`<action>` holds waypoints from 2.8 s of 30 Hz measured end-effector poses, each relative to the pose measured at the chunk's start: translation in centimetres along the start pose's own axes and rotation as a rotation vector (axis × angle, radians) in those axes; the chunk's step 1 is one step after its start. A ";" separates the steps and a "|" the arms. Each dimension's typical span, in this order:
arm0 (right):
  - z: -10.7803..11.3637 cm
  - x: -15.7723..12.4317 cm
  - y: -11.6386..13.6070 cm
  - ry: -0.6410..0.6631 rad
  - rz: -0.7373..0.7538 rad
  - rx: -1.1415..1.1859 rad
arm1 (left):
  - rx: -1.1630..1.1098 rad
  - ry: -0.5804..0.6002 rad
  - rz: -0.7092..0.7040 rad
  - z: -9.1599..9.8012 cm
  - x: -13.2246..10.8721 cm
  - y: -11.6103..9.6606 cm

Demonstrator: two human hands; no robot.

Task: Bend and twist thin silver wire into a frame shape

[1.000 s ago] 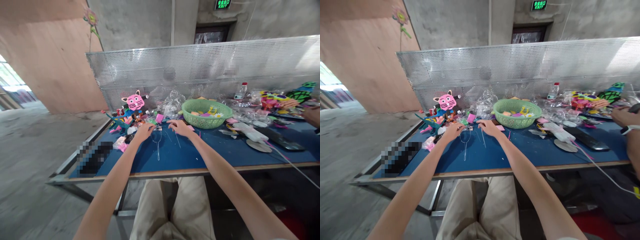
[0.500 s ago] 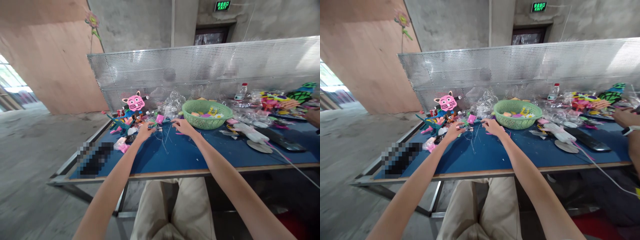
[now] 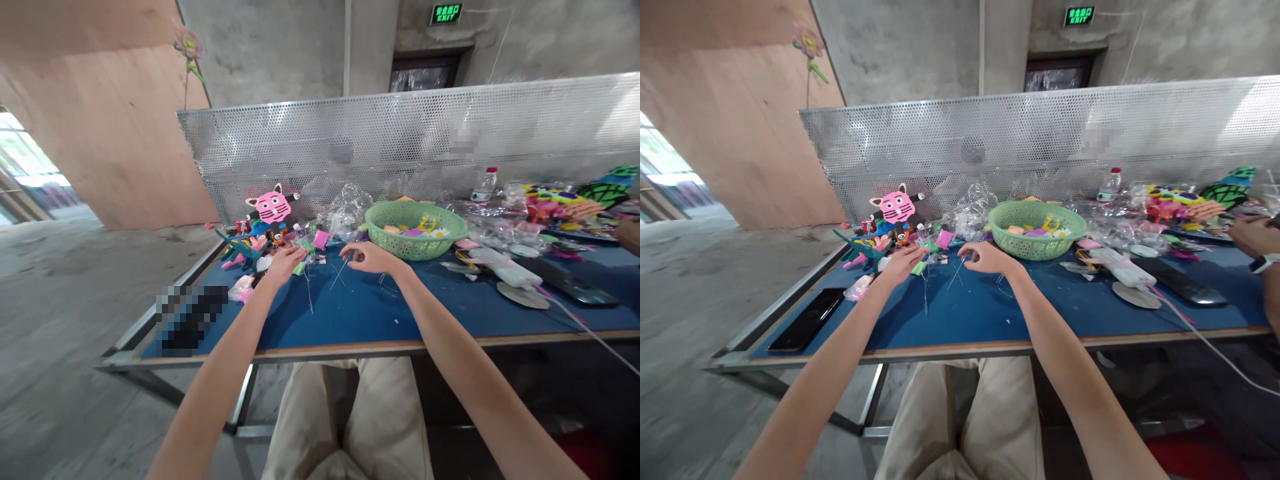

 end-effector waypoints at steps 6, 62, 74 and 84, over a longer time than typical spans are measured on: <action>-0.3 0.3 -0.2 -0.032 -0.063 0.086 | 0.067 0.022 0.188 0.3 -0.1 0.0; -4.6 1.5 2.5 -0.318 0.114 -0.045 | 0.229 0.227 -0.411 -2.4 -2.8 -1.4; -5.4 1.9 3.0 -0.334 0.123 0.098 | 0.356 0.162 -0.519 -2.8 -3.5 -1.5; -5.8 2.1 1.7 -0.302 0.019 0.263 | 0.309 0.180 -0.594 -2.7 -2.9 -1.3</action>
Point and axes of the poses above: each hand's wrist, its own x-axis towards the middle knuckle, its own z-axis out of the back of the hand, y = z × x, the point moved 1 cm from there along x, towards the middle knuckle, and after that the axes turned 7 degrees about -y, right-handed, at the moved point
